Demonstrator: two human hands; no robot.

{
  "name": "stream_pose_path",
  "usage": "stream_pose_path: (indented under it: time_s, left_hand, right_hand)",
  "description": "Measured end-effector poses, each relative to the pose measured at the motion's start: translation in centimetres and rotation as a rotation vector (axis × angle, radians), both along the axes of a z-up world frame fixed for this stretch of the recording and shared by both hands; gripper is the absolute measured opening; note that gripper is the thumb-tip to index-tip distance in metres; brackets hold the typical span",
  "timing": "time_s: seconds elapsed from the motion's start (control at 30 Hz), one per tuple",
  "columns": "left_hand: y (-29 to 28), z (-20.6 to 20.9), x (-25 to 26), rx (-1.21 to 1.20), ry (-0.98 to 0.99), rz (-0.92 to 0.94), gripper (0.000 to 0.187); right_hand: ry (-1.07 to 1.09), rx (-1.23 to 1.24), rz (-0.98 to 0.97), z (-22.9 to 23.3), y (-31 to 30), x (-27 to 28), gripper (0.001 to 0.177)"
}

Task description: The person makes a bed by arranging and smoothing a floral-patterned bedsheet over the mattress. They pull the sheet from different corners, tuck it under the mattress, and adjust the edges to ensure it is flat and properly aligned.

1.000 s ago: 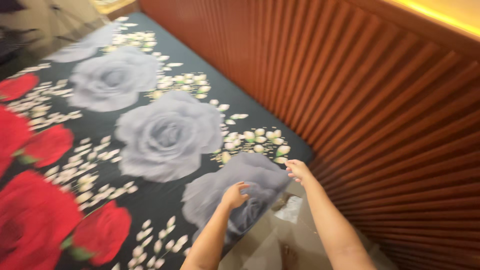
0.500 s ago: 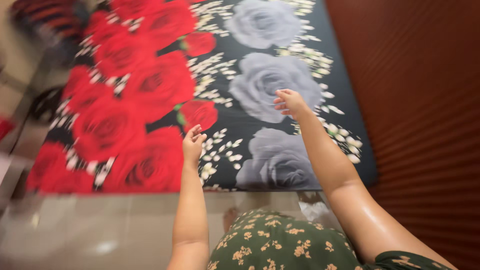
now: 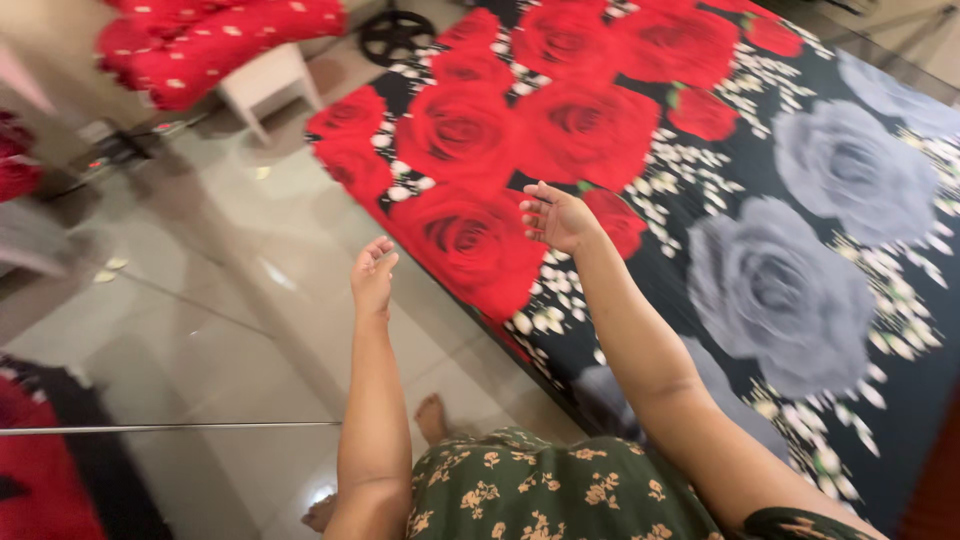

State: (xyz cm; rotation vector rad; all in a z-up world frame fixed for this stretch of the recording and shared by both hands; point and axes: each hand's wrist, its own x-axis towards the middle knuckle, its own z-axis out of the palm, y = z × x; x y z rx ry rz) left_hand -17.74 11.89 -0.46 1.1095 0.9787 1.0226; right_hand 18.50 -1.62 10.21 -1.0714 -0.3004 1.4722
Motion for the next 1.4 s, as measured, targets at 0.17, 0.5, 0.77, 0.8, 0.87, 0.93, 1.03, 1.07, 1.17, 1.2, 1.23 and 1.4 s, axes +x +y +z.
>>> stream_pose_path:
  time_s: [0.17, 0.5, 0.77, 0.8, 0.87, 0.93, 1.03, 1.07, 1.17, 1.2, 1.23, 1.4]
  left_hand:
    - [10.1, -1.6, -5.9, 0.053, -0.004, 0.098, 0.038]
    - [24.2, -3.4, -9.2, -0.132, 0.044, 0.138, 0.041]
    - [34.6, -9.5, -5.5, -0.275, -0.020, 0.179, 0.071]
    - [36.5, -9.8, -4.9, -0.291, -0.011, 0.180, 0.074]
    - [39.1, -10.0, -4.2, -0.345, 0.049, 0.190, 0.072]
    - [41.2, -9.9, -3.6, -0.418, 0.080, 0.211, 0.072]
    - [44.2, -10.1, -3.1, -0.512, 0.052, 0.254, 0.075]
    - [45.4, -10.2, -3.0, -0.527, 0.026, 0.261, 0.075]
    - [48.7, -10.6, -3.4, -0.572, 0.020, 0.266, 0.074]
    - [49.5, -11.0, -3.7, -0.595, 0.031, 0.263, 0.073]
    - [50.7, -11.5, -3.9, -0.586, 0.023, 0.257, 0.072]
    - [59.3, -14.8, -6.0, -0.525, 0.023, 0.170, 0.065]
  right_hand:
    - [0.044, 0.058, 0.119, -0.7, 12.3, -6.8, 0.027]
    - [0.137, -0.067, 0.221, -8.4, 28.7, -12.2, 0.023]
    - [0.088, -0.164, 0.146, -10.6, 42.8, -8.2, 0.027]
    - [0.097, -0.153, 0.165, -11.1, 45.3, -7.4, 0.026]
    - [0.120, -0.143, 0.199, -12.8, 49.5, -6.4, 0.025]
    - [0.072, -0.164, 0.263, -14.4, 53.9, -6.0, 0.021]
    - [0.010, -0.199, 0.285, -15.3, 59.5, -5.4, 0.026]
    - [-0.009, -0.214, 0.279, -15.3, 61.0, -5.5, 0.030]
    - [-0.049, -0.246, 0.292, -14.7, 65.2, -6.1, 0.025]
    - [-0.045, -0.257, 0.295, -14.7, 66.5, -6.5, 0.026]
    - [-0.041, -0.269, 0.297, -14.8, 67.9, -6.9, 0.026]
    - [-0.013, -0.289, 0.313, -17.5, 75.0, -10.4, 0.027]
